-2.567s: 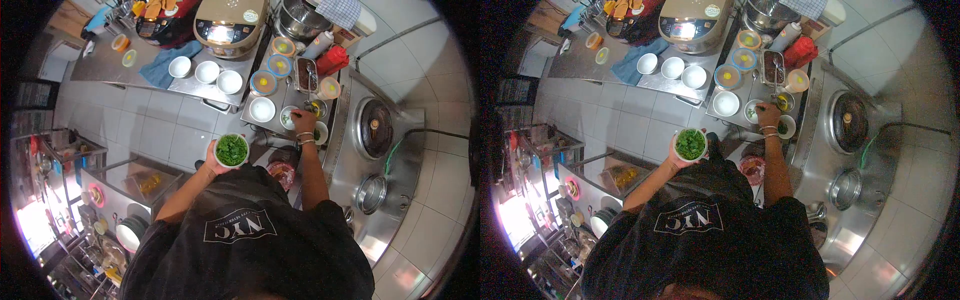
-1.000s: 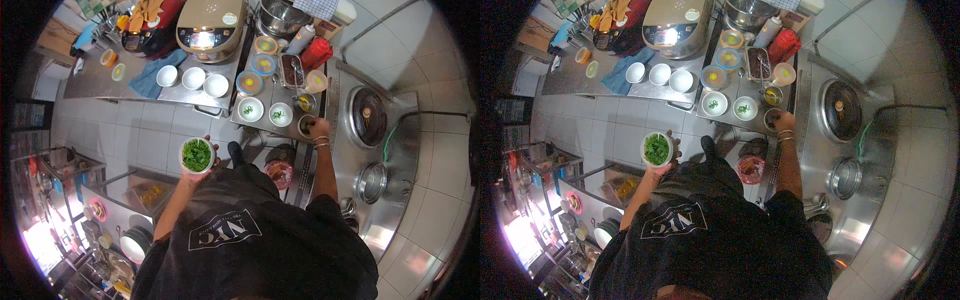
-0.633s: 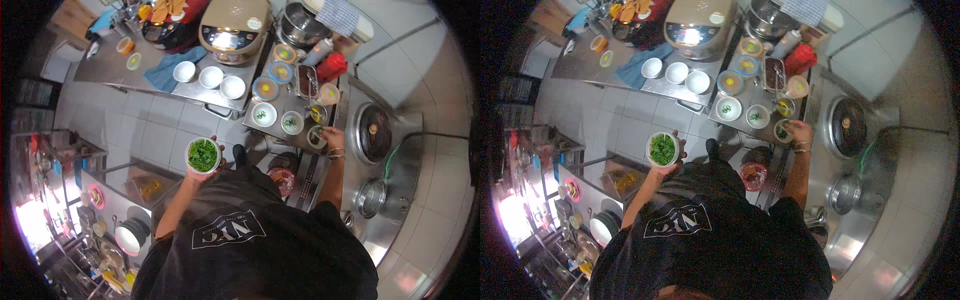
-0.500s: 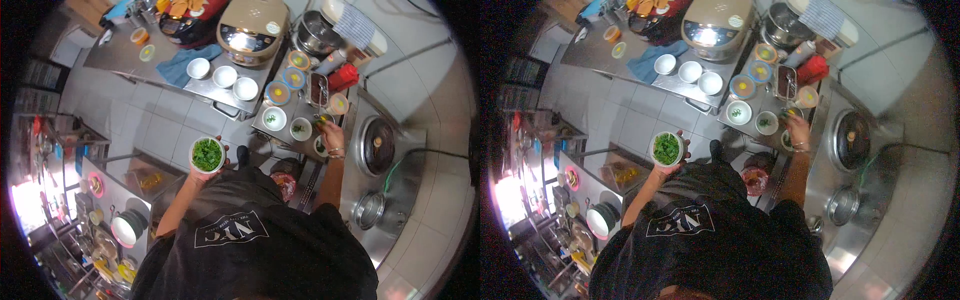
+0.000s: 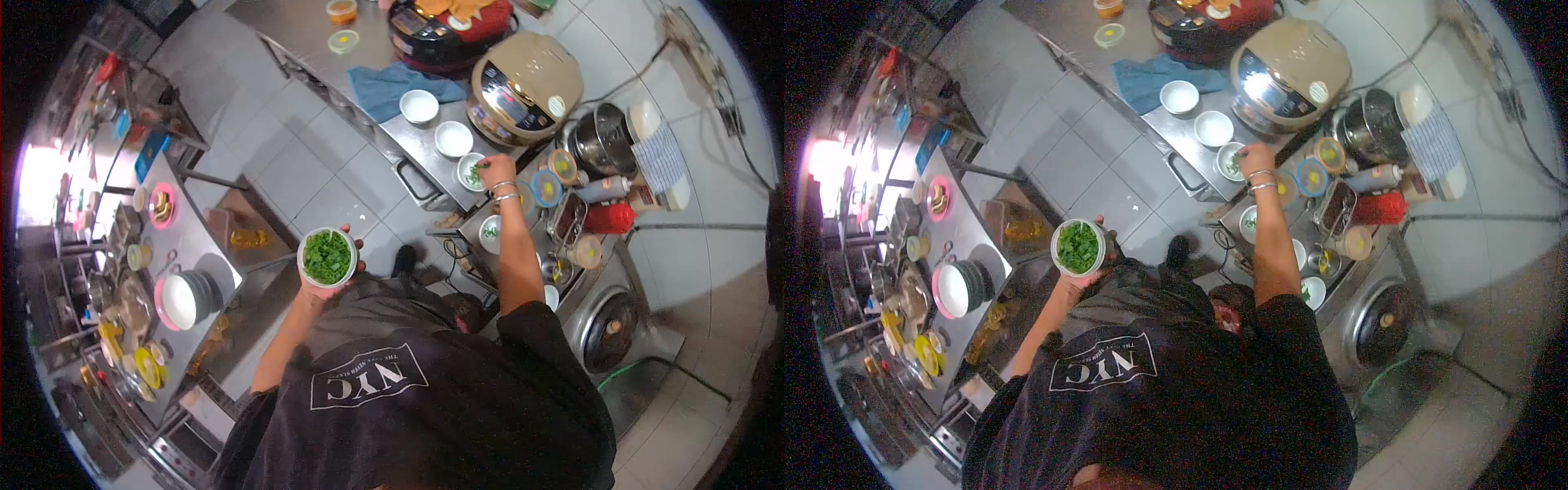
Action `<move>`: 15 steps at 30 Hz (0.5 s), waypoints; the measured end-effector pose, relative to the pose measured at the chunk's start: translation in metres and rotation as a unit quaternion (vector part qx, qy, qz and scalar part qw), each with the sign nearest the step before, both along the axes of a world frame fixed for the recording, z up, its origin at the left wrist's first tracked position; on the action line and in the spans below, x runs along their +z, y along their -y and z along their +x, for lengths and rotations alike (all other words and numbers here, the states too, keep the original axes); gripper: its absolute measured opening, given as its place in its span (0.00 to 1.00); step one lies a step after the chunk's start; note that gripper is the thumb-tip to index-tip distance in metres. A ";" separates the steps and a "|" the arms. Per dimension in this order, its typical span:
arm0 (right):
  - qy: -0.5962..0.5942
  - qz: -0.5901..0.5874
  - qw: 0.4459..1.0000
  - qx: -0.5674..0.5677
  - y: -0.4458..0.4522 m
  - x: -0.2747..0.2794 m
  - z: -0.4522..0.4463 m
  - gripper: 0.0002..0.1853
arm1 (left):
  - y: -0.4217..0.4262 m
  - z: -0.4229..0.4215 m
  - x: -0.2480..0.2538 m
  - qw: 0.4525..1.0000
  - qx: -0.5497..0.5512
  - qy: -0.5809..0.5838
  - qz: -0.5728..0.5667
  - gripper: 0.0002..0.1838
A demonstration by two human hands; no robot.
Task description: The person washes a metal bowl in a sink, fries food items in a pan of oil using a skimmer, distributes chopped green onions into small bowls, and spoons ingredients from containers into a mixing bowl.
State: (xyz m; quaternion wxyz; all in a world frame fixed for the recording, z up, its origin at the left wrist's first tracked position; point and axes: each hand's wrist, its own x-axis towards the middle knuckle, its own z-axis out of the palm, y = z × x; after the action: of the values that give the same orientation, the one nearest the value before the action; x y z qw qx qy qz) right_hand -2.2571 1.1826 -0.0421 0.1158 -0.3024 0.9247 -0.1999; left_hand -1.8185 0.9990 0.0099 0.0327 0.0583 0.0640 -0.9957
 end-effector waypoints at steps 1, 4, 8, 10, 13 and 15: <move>0.002 0.014 1.000 -0.013 0.001 -0.004 -0.004 0.09 | 0.002 0.005 -0.001 1.000 0.019 -0.012 -0.016 0.39; 0.052 -0.031 0.998 -0.022 0.000 -0.007 -0.018 0.12 | 0.005 0.019 -0.010 0.999 0.043 -0.013 -0.005 0.40; 0.095 -0.110 0.989 -0.029 0.034 0.007 -0.025 0.13 | 0.005 0.020 0.000 0.997 0.063 -0.027 0.018 0.40; -0.013 -0.094 0.995 0.041 0.054 0.011 -0.026 0.10 | 0.004 0.023 -0.005 0.997 0.065 -0.025 0.018 0.40; -0.052 -0.011 0.993 0.107 0.076 -0.024 -0.051 0.10 | 0.006 0.022 -0.001 0.997 0.067 -0.020 0.021 0.40; -0.111 0.030 0.985 0.127 0.084 -0.017 -0.052 0.10 | 0.007 0.023 0.000 0.997 0.071 -0.021 0.021 0.40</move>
State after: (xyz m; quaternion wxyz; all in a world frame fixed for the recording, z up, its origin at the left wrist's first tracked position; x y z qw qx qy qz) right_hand -2.3093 1.0985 -0.0589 0.0461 -0.4345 0.8913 -0.1209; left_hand -1.7955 0.9923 0.0100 0.1011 0.0334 0.0900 -0.9902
